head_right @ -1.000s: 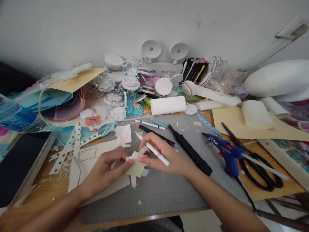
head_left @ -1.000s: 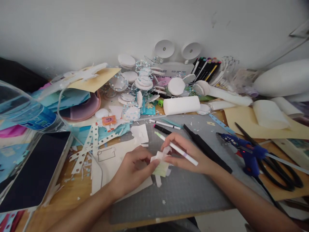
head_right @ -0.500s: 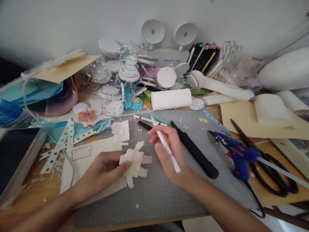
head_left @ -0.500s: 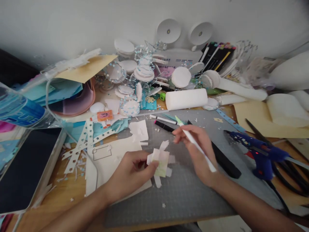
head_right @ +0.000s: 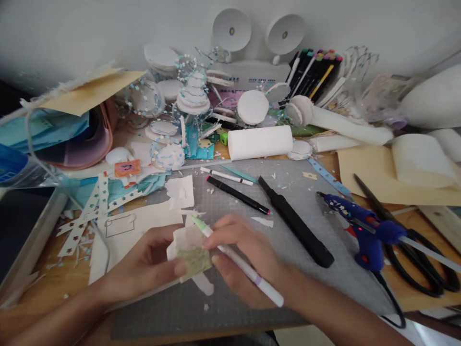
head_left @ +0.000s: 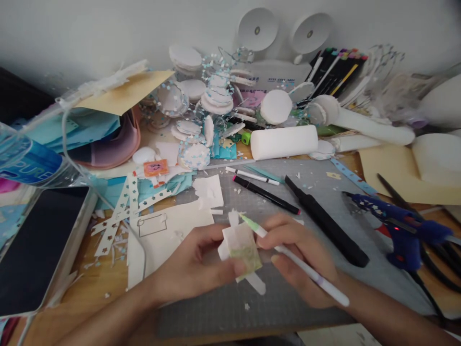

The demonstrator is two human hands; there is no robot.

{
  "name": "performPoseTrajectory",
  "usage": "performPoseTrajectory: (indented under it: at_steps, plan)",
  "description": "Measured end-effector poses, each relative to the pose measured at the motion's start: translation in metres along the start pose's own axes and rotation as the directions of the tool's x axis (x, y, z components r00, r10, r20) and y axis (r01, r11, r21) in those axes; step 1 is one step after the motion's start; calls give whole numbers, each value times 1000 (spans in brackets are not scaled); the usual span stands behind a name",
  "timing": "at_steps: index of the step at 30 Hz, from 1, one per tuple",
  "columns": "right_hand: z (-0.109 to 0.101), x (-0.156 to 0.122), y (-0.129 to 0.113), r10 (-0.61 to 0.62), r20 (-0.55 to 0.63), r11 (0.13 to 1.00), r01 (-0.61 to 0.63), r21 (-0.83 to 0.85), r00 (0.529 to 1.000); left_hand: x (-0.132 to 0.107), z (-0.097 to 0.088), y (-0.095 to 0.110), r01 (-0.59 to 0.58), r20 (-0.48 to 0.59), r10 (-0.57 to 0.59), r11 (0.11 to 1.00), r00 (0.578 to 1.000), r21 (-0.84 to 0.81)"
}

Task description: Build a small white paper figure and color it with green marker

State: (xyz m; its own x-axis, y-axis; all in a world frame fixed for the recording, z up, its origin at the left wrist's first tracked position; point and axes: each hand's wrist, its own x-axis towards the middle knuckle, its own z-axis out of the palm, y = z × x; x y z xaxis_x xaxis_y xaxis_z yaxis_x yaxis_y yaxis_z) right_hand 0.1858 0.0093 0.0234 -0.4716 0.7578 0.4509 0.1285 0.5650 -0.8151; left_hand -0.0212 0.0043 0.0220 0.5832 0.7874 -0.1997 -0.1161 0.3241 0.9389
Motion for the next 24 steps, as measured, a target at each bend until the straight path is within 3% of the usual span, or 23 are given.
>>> performPoseTrajectory:
  at_steps: [5, 10, 15, 20, 24]
  plan:
    - [2, -4, 0, -36, -23, 994, 34, -101, 999, 0, 2, -3, 41, 33, -38, 995, 999, -88]
    - [6, -5, 1, -26, -18, 996, 24, -88, 1000, 3, 3, -8, 6, -94, -16, 994, 995, -111]
    - [9, -5, 2, 98, -86, 995, -99, -7, 991, 3, 2, -5, -85, -83, 77, 991, 994, -99]
    - [1, -4, 2, 134, -149, 987, -118, 113, 980, 4, 2, -4, -60, -109, 60, 998, 992, 1]
    - [-7, -7, 0, 248, -69, 937, -221, 270, 966, 3, 3, -6, -41, -111, 47, 998, 993, 53]
